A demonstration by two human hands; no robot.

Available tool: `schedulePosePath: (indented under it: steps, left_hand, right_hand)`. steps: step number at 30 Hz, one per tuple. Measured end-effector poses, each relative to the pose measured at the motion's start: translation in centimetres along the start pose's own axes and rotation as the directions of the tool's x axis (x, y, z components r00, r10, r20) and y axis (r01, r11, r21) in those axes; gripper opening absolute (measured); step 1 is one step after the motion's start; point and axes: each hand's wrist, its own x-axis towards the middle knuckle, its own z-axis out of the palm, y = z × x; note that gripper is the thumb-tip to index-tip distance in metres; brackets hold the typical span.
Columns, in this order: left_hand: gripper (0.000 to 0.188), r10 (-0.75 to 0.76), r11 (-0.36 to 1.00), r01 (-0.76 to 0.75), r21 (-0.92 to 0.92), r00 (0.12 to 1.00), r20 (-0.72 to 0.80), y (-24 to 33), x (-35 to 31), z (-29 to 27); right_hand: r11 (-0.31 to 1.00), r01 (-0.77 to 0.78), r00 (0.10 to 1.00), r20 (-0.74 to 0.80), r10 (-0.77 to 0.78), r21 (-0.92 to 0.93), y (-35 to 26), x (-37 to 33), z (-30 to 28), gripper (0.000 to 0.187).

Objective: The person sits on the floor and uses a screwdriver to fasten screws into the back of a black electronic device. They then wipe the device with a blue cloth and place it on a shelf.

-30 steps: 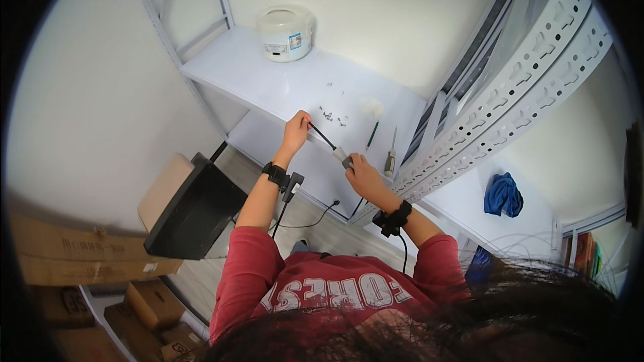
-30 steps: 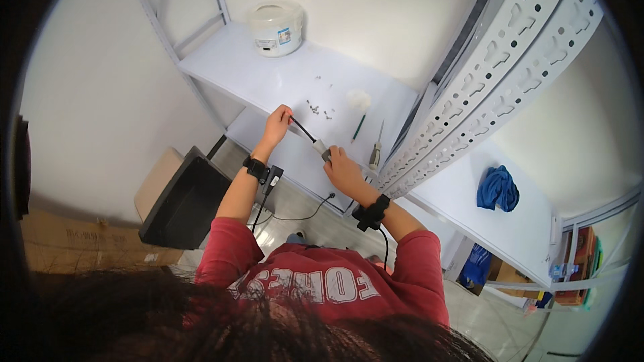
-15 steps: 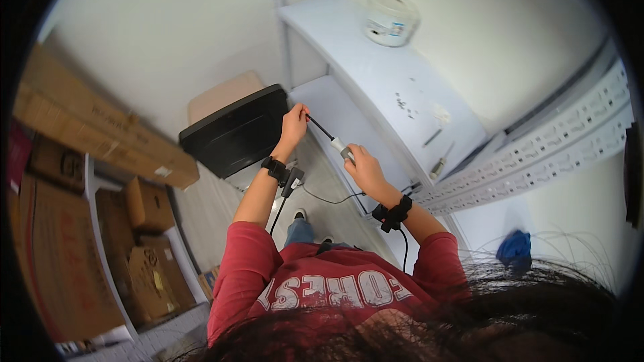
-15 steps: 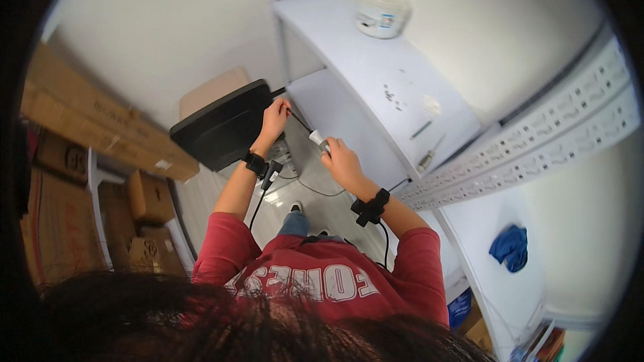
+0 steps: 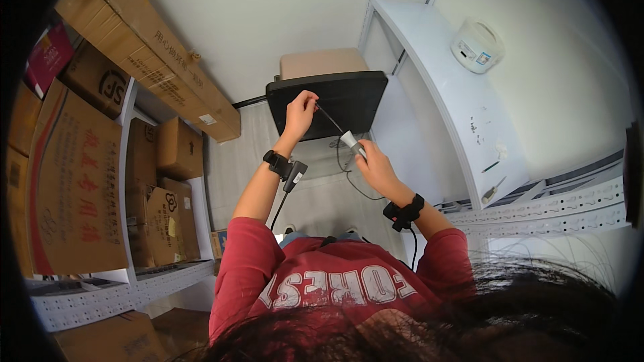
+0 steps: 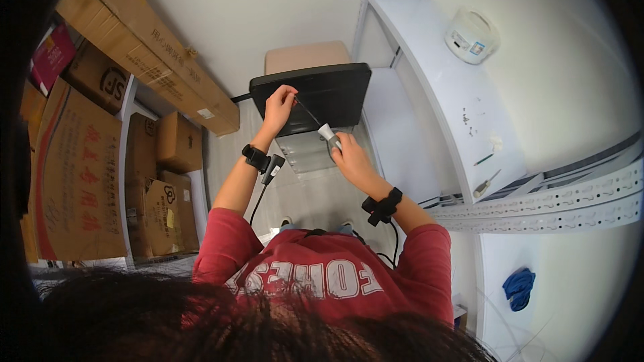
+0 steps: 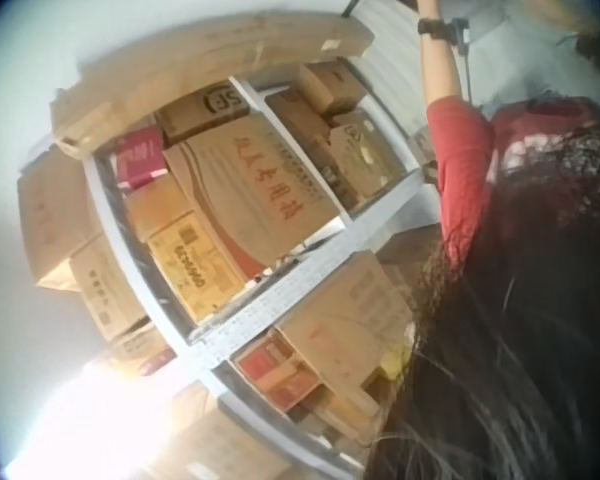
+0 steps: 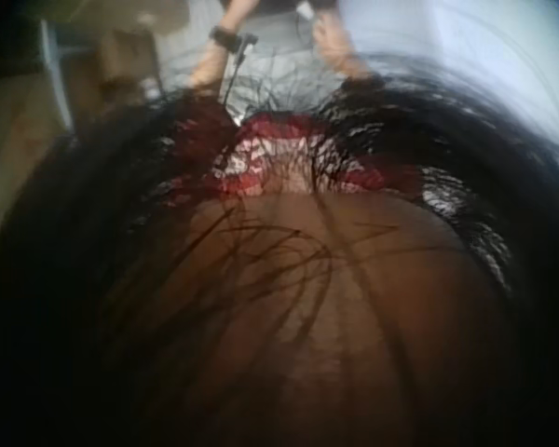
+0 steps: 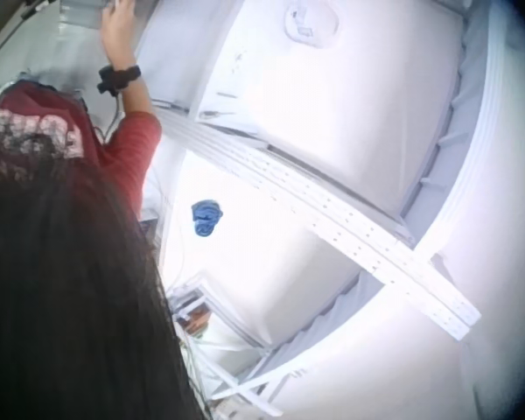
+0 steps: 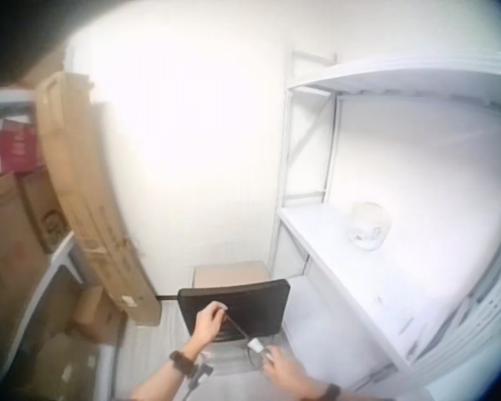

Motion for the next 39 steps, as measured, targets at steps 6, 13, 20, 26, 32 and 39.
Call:
schedulePosePath:
  steps: [6, 13, 20, 26, 32, 39]
  left_hand:
    - [0.02, -0.014, 0.996, 0.018, -0.089, 0.999, 0.044, -3.6, 1.1, -5.6]
    - [0.026, -0.033, 0.97, 0.054, -0.238, 0.995, 0.091, -6.9, 1.0, -8.3]
    - [0.02, -0.046, 0.93, 0.087, -0.358, 0.992, 0.12, -7.3, 1.4, -9.3]
    - [0.026, -0.105, 0.969, 0.125, -0.215, 0.989, 0.104, -7.3, 2.1, -10.0]
    - [0.045, 0.361, 0.853, -0.3, 0.428, 0.93, -0.066, -5.4, 2.5, -10.3]
    - [0.041, 0.296, 0.879, -0.311, 0.361, 0.95, 0.097, -7.0, 4.7, -10.8]
  right_hand:
    - [0.999, -0.034, 0.998, -0.054, 0.035, 0.02, -4.1, 1.2, 6.3, 0.035]
    - [0.995, -0.092, 0.985, -0.142, 0.095, 0.031, -6.8, 2.0, 12.0, 0.034]
    - [0.992, -0.118, 0.972, -0.201, 0.122, 0.032, -8.5, 3.2, 13.5, 0.033]
    - [0.991, -0.129, 0.968, -0.215, 0.132, 0.026, -9.4, 3.9, 14.0, 0.033]
    - [0.996, -0.089, 0.955, -0.28, 0.093, 0.029, -9.2, 4.3, 14.3, 0.037]
    - [0.995, -0.061, 0.957, -0.287, 0.037, -0.076, -10.4, 4.1, 13.7, 0.047]
